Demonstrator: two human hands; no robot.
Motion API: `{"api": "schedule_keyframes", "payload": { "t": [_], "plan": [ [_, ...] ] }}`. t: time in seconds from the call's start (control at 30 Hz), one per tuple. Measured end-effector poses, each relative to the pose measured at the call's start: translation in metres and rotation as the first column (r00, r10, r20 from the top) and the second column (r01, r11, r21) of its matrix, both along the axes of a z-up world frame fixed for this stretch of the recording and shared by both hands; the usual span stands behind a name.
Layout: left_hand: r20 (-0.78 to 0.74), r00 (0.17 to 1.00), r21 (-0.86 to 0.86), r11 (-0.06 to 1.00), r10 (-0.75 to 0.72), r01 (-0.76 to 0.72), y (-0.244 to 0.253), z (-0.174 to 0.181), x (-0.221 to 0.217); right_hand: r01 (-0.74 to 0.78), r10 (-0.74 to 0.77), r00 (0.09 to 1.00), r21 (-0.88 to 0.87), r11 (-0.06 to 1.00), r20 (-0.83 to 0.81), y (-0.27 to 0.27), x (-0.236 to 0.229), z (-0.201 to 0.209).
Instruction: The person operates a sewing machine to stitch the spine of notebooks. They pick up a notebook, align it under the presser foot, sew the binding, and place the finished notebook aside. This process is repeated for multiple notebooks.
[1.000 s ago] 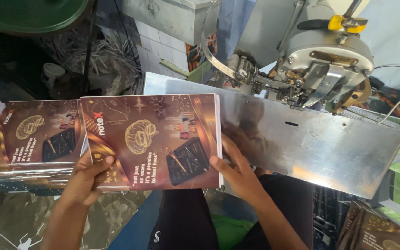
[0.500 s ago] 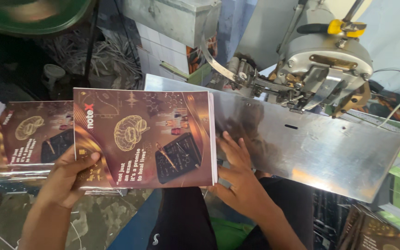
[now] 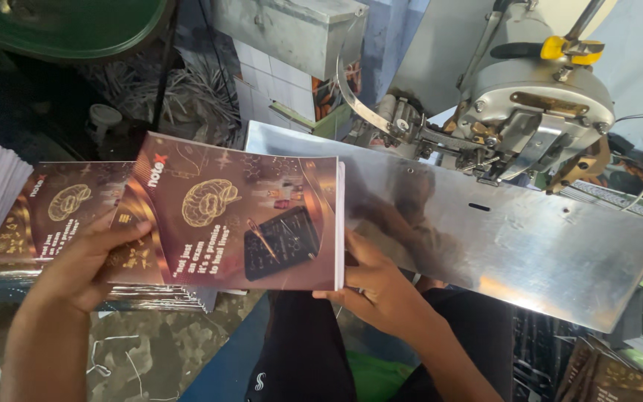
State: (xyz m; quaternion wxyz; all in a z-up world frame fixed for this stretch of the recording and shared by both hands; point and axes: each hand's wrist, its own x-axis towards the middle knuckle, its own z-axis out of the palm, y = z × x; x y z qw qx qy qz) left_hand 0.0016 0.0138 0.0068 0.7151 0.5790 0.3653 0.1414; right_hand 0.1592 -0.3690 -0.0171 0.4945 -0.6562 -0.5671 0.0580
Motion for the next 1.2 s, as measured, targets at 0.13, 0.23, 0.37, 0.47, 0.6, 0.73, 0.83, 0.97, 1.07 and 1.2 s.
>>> {"api": "schedule_keyframes", "payload": {
  "t": [0.13, 0.23, 0.37, 0.47, 0.6, 0.73, 0.83, 0.97, 1.07, 1.2],
  "plan": [
    [0.078, 0.997, 0.009, 1.0, -0.015, 0.014, 0.013, 0.012, 0.002, 0.051, -0.051, 0.999, 0.028, 0.998, -0.02, 0.015, 0.002, 0.003],
    [0.19, 0.975, 0.114, 0.989, -0.119, 0.099, 0.014, 0.024, 0.001, 0.084, -0.083, 0.995, 0.022, 0.996, -0.055, 0.027, 0.011, 0.007],
    [0.353, 0.87, 0.279, 0.926, -0.344, 0.253, 0.02, 0.045, 0.013, 0.055, -0.042, 0.995, 0.152, 0.987, -0.089, 0.048, 0.029, 0.017],
    [0.496, 0.736, 0.288, 0.887, -0.461, 0.361, 0.028, 0.051, 0.03, 0.074, -0.046, 0.987, 0.187, 0.98, -0.154, 0.059, 0.041, 0.023],
    [0.524, 0.732, 0.302, 0.899, -0.435, 0.318, 0.042, 0.04, 0.066, 0.137, -0.099, 0.977, 0.198, 0.971, -0.19, 0.069, 0.06, 0.022],
    [0.492, 0.809, 0.261, 0.941, -0.321, 0.215, 0.051, 0.013, 0.11, 0.163, -0.126, 0.97, 0.172, 0.971, -0.209, 0.076, 0.09, 0.007],
    [0.476, 0.825, 0.292, 0.94, -0.305, 0.179, 0.053, -0.011, 0.137, 0.214, -0.17, 0.936, 0.116, 0.97, -0.307, 0.076, 0.112, -0.013],
    [0.42, 0.869, 0.323, 0.938, -0.263, 0.128, 0.052, -0.039, 0.17, 0.31, -0.248, 0.819, 0.035, 0.95, -0.517, 0.076, 0.133, -0.04],
    [0.368, 0.917, 0.296, 0.954, -0.151, 0.039, 0.047, -0.056, 0.194, 0.403, -0.359, 0.798, -0.014, 0.915, -0.484, 0.075, 0.145, -0.046],
    [0.367, 0.915, 0.384, 0.923, -0.17, 0.018, 0.043, -0.071, 0.213, 0.493, -0.469, 0.772, -0.061, 0.868, -0.428, 0.072, 0.148, -0.039]
  ]
}}
